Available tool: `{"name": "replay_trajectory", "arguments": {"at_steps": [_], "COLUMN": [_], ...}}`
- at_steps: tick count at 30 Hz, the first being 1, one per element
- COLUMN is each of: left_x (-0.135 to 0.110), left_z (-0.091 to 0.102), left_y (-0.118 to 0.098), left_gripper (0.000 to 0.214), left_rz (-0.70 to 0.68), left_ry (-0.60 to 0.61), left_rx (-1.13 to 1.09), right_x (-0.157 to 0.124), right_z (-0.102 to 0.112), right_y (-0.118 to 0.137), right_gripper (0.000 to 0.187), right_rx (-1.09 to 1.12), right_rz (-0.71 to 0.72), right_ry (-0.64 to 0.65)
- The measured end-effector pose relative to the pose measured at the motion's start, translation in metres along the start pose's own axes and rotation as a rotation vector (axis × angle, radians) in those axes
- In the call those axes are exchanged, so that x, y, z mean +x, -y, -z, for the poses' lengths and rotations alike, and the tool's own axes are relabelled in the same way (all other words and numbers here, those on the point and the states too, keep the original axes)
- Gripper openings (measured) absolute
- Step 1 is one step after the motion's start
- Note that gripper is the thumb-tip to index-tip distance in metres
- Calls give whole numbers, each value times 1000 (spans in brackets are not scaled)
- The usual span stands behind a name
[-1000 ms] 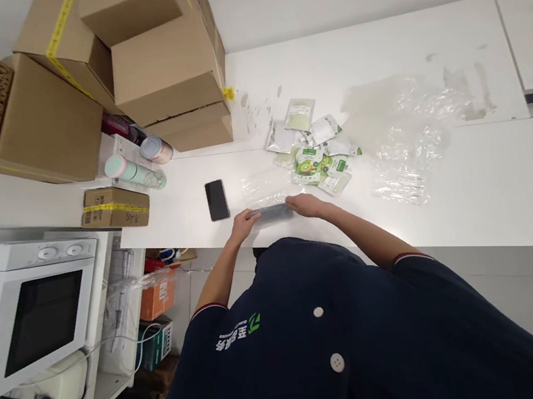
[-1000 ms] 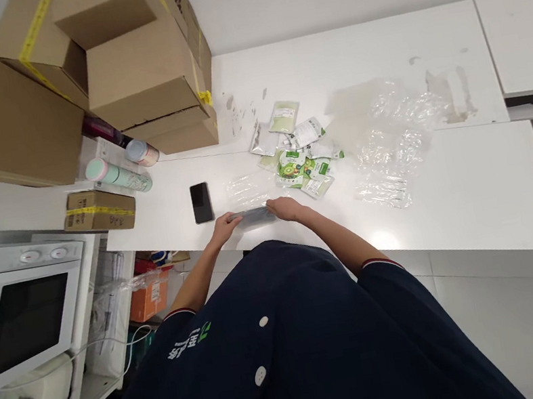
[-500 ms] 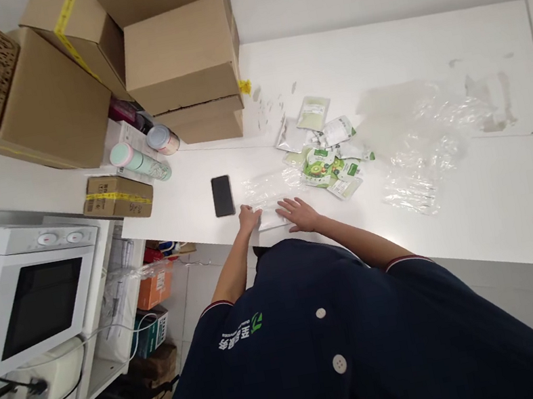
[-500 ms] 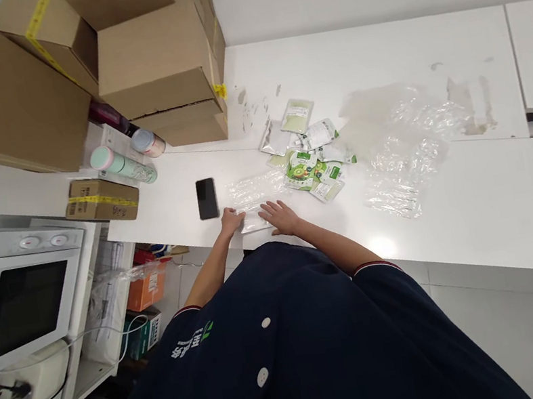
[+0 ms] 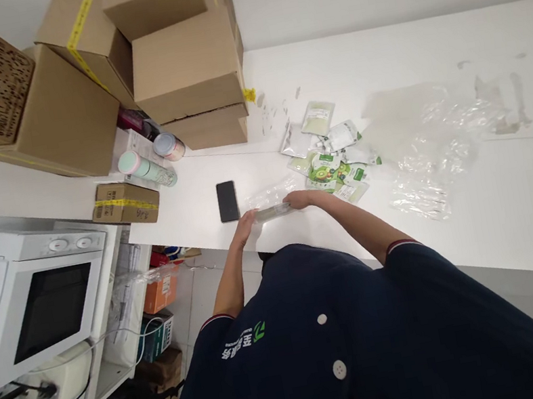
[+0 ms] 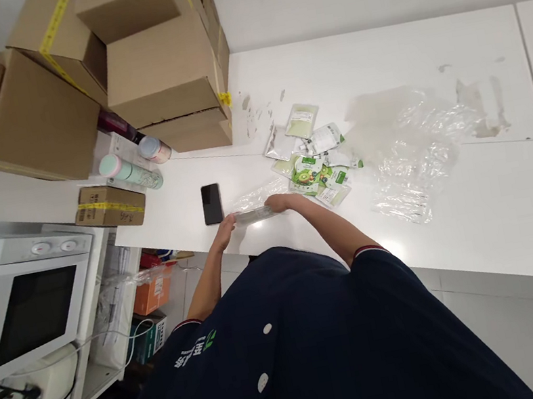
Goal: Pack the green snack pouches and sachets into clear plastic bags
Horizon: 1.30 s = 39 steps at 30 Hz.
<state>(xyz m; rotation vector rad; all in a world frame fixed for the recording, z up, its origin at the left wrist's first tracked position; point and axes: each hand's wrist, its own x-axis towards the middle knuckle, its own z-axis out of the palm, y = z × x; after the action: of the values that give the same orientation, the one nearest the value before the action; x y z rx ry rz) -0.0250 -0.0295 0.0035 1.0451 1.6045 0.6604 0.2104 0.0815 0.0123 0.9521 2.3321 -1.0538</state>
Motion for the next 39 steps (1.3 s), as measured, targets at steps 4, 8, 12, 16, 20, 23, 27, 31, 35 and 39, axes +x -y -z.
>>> {"name": "replay_trajectory", "arguments": {"at_steps": [4,8,12,16,20,23,27,31,35,39], "left_x": [17,36,45,42,31,21,18,41,72,81], "left_z": [-4,-10,-11,-21,-34,-33,-25,-28,-33,-38], "left_y": [8,16,18,19,21,17,-2,-29,-40,-33], "left_gripper": [29,26,24,18,23,24,28,47,63,57], "left_rz": [131,282,360,398,435,457,342,84,236,195], "left_ry": [-173,-303,-334,-355,-361,-338,-276,-282,-147,79], "left_rx": [104,241,336,353,386,426,710,881,715,366], "right_x": [28,36,22,7,3,4,6,6,10,14], "right_z": [24,13,-33,-83,-101,-98,-95,-95,-86,-68], "right_y": [-2,5,24,41,43,37,32,29,21,7], "right_gripper": [32,36,39,46,49,48,46,45,45,55], "right_rx": [-8,-151,-185,-166,-106,-96,-106,-85,35,194], "right_rz": [-101,-220,-127,-78,-143,-125,-98,-88,-129,-216], "right_ry": [-75,-432,-564,-555,-560,-534,-516,-496,-530,-615]}}
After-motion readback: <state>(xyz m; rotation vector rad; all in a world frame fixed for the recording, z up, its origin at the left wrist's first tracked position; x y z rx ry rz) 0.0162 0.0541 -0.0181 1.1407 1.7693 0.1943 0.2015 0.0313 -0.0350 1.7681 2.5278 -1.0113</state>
